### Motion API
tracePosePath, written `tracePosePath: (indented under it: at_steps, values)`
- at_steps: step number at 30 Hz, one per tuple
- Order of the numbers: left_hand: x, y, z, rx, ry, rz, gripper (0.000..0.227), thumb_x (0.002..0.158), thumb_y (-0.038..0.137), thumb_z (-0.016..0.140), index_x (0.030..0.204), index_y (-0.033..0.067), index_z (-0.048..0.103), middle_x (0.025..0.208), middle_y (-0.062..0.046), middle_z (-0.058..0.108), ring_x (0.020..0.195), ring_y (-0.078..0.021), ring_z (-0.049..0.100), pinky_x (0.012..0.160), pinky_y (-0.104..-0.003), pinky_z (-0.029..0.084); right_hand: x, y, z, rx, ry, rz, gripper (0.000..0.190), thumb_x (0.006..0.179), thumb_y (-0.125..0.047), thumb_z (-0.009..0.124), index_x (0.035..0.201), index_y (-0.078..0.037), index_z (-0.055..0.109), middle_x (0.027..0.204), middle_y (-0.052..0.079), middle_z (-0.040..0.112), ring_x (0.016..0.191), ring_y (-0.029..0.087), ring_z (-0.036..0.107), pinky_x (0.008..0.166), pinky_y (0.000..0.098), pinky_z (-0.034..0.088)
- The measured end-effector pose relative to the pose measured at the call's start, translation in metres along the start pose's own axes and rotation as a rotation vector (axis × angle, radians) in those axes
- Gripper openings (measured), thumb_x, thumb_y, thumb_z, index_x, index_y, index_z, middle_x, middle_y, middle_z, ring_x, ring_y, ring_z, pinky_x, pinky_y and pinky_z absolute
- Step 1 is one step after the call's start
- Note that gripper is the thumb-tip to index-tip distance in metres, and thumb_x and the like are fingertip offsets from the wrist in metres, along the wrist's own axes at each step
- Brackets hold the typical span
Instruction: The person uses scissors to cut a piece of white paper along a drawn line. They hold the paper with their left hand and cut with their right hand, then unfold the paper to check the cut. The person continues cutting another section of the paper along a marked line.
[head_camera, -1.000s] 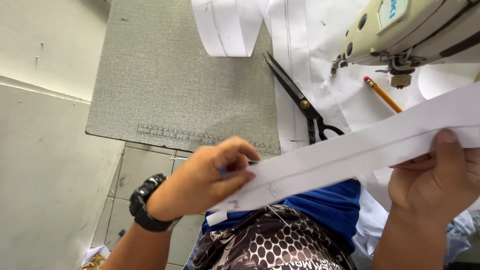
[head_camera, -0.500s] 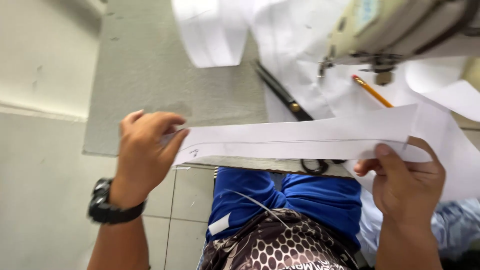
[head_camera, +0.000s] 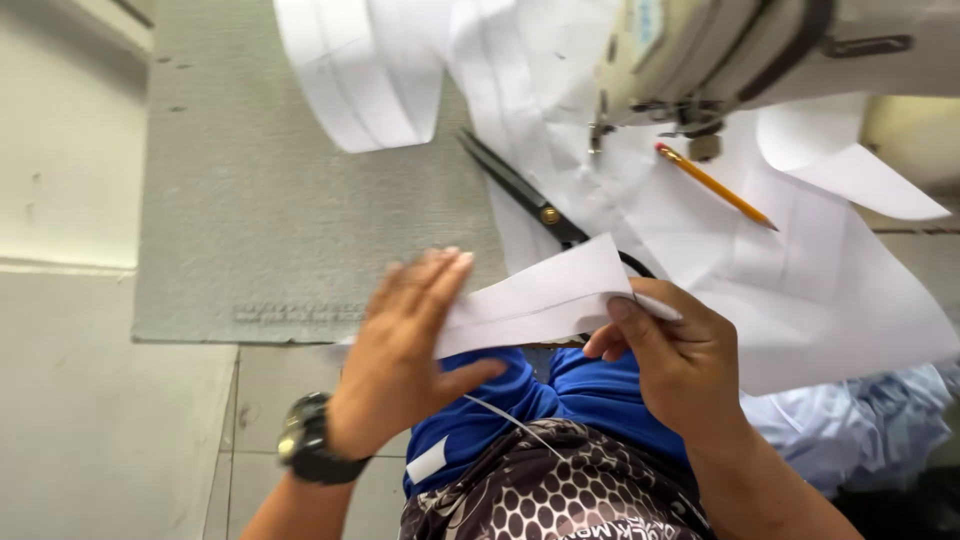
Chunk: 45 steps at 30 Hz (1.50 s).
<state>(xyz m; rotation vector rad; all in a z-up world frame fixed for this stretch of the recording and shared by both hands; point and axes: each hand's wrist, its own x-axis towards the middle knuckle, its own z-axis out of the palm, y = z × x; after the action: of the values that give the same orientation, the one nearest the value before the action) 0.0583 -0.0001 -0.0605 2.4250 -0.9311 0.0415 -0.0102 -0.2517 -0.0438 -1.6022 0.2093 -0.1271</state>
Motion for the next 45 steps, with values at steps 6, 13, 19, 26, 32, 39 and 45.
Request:
tracePosePath:
  at_steps: [6, 13, 19, 26, 32, 39, 45]
  values:
    - [0.012, -0.005, 0.01, -0.181, 0.321, -0.22, 0.023, 0.095, 0.012, 0.065, 0.115, 0.002, 0.068, 0.091, -0.01, 0.074, 0.058, -0.0138, 0.064, 0.049, -0.025, 0.052, 0.013, -0.003, 0.012, -0.046, -0.16, -0.17, 0.061, 0.092, 0.002, 0.064, 0.147, 0.001, 0.039, 0.129, 0.02, 0.065, 0.099, 0.022, 0.073, 0.083, 0.0268, 0.06]
    - [0.057, 0.0, -0.015, -0.446, 0.435, -0.263, 0.013, 0.097, 0.009, 0.064, 0.109, 0.0035, 0.065, 0.073, -0.001, 0.064, 0.05, -0.0073, 0.047, 0.042, -0.022, 0.039, 0.02, 0.0, -0.005, -0.998, -0.093, -0.51, 0.042, 0.084, -0.006, 0.076, 0.122, 0.005, 0.061, 0.114, 0.019, 0.068, 0.102, 0.033, 0.066, 0.088, 0.042, 0.054]
    - [0.133, -0.025, -0.014, -0.629, 0.483, -0.387, 0.027, 0.094, 0.014, 0.058, 0.115, -0.0026, 0.059, 0.1, -0.016, 0.072, 0.084, -0.0233, 0.075, 0.07, -0.029, 0.065, 0.02, 0.001, -0.005, -1.226, -0.141, -0.55, 0.055, 0.085, -0.019, 0.074, 0.135, -0.001, 0.06, 0.13, 0.01, 0.063, 0.115, 0.025, 0.06, 0.101, 0.0388, 0.049]
    - [0.216, -0.065, 0.021, -0.408, 0.463, -0.19, 0.039, 0.094, 0.018, 0.063, 0.123, -0.0045, 0.054, 0.085, -0.009, 0.073, 0.063, -0.0129, 0.07, 0.053, -0.019, 0.061, 0.024, -0.001, 0.003, -1.158, -0.198, -0.432, 0.054, 0.084, -0.014, 0.071, 0.135, -0.004, 0.059, 0.114, 0.011, 0.063, 0.097, 0.026, 0.063, 0.079, 0.0367, 0.055]
    - [0.181, -0.067, -0.001, 0.351, 0.555, -0.053, 0.056, 0.095, 0.035, 0.08, 0.134, 0.0024, 0.057, 0.128, -0.018, 0.058, 0.115, -0.031, 0.055, 0.095, -0.046, 0.05, 0.024, -0.007, -0.009, -1.128, -0.182, -0.337, 0.044, 0.082, -0.009, 0.07, 0.125, -0.008, 0.061, 0.1, 0.008, 0.061, 0.069, 0.022, 0.064, 0.065, 0.0362, 0.055]
    - [0.112, -0.112, -0.028, 0.323, 0.123, -0.686, 0.095, 0.097, 0.054, 0.074, 0.158, 0.0045, 0.021, 0.156, -0.041, 0.019, 0.145, -0.052, 0.026, 0.112, -0.065, 0.031, 0.034, -0.033, -0.026, -1.044, -0.322, 0.104, 0.067, 0.081, -0.02, 0.066, 0.146, -0.019, 0.05, 0.098, 0.005, 0.078, 0.072, 0.03, 0.075, 0.066, 0.0451, 0.053]
    - [0.071, -0.139, -0.033, -0.128, 0.514, -0.485, 0.083, 0.098, 0.023, 0.08, 0.15, 0.0007, 0.02, 0.144, -0.031, 0.039, 0.132, -0.0435, 0.049, 0.105, -0.054, 0.053, 0.017, -0.061, -0.06, -1.036, -0.257, 0.723, 0.065, 0.077, -0.038, 0.08, 0.14, -0.041, 0.063, 0.082, 0.005, 0.087, 0.06, 0.024, 0.066, 0.06, 0.0337, 0.039]
